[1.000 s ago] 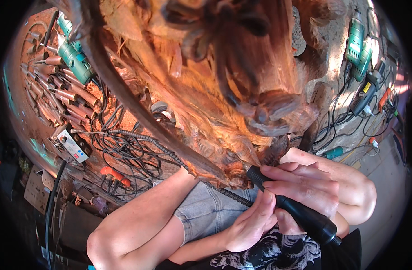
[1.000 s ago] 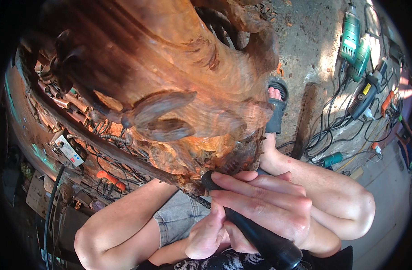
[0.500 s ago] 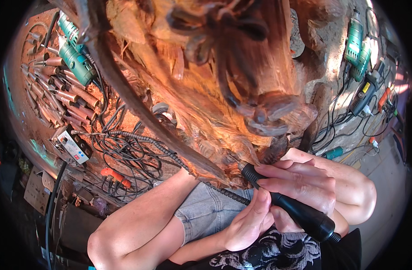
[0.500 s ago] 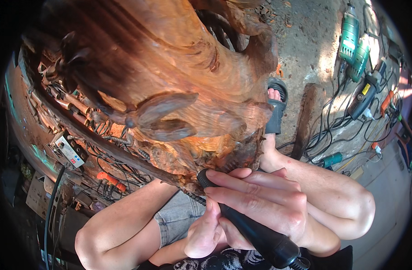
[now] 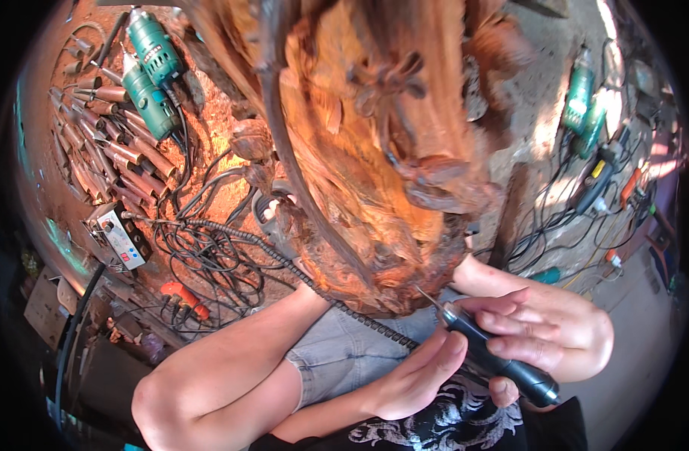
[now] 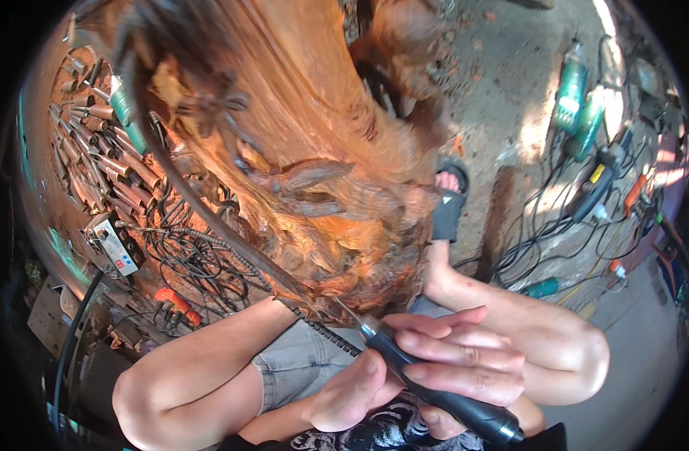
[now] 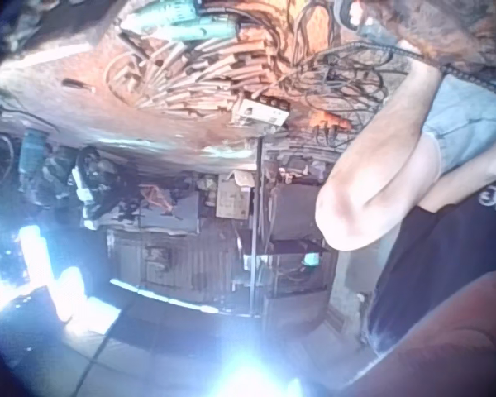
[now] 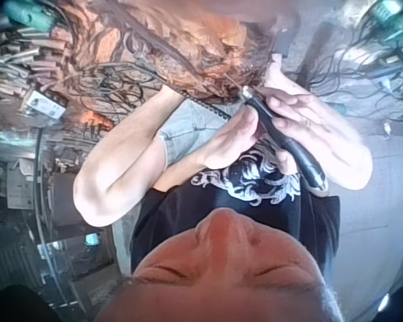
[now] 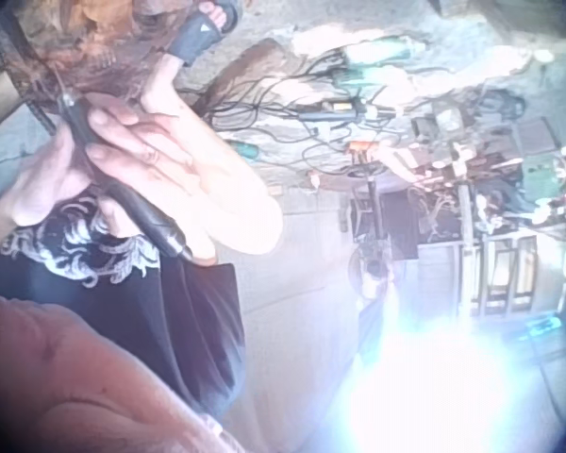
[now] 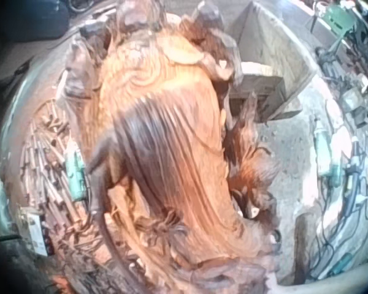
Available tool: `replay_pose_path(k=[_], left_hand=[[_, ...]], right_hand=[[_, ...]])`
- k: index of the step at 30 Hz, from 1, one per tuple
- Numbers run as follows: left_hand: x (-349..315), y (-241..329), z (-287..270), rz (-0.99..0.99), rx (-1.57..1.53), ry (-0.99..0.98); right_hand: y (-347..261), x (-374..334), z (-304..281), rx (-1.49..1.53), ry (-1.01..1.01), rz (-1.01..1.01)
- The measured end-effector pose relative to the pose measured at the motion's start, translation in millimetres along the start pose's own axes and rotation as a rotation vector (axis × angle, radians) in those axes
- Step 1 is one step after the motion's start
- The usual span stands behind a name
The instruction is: The person sits on the floor and uses a rotary tool to carve details into a large wooden sculpture. They periodically switch to an angle grinder to sharpen the rotary bit, then resume carving the wood.
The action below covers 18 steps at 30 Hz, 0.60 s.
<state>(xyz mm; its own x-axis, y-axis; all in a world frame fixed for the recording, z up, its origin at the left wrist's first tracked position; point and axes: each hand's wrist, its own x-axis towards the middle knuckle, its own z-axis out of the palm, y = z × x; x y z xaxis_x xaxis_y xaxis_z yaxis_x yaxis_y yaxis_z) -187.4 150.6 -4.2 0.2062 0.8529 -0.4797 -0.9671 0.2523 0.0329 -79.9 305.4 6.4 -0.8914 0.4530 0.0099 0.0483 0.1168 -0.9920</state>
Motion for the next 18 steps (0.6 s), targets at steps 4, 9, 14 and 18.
replay_pose_path(k=[4,9,14,18], left_hand=[[-2.6,-2.4,1.9,0.000,0.139,-0.073],[-16.7,-10.8,10.6,0.119,0.637,0.018],[-25.0,-19.6,16.7,0.200,0.654,0.093],[-68.7,-3.3,18.3,0.337,0.841,0.183]], right_hand=[[-10.5,-48.2,18.7,0.149,0.290,0.044],[-5.3,-115.0,78.5,0.824,0.736,0.165],[-6.1,-118.2,77.1,1.024,0.699,0.184],[-17.8,-109.7,81.0,0.982,0.710,0.252]])
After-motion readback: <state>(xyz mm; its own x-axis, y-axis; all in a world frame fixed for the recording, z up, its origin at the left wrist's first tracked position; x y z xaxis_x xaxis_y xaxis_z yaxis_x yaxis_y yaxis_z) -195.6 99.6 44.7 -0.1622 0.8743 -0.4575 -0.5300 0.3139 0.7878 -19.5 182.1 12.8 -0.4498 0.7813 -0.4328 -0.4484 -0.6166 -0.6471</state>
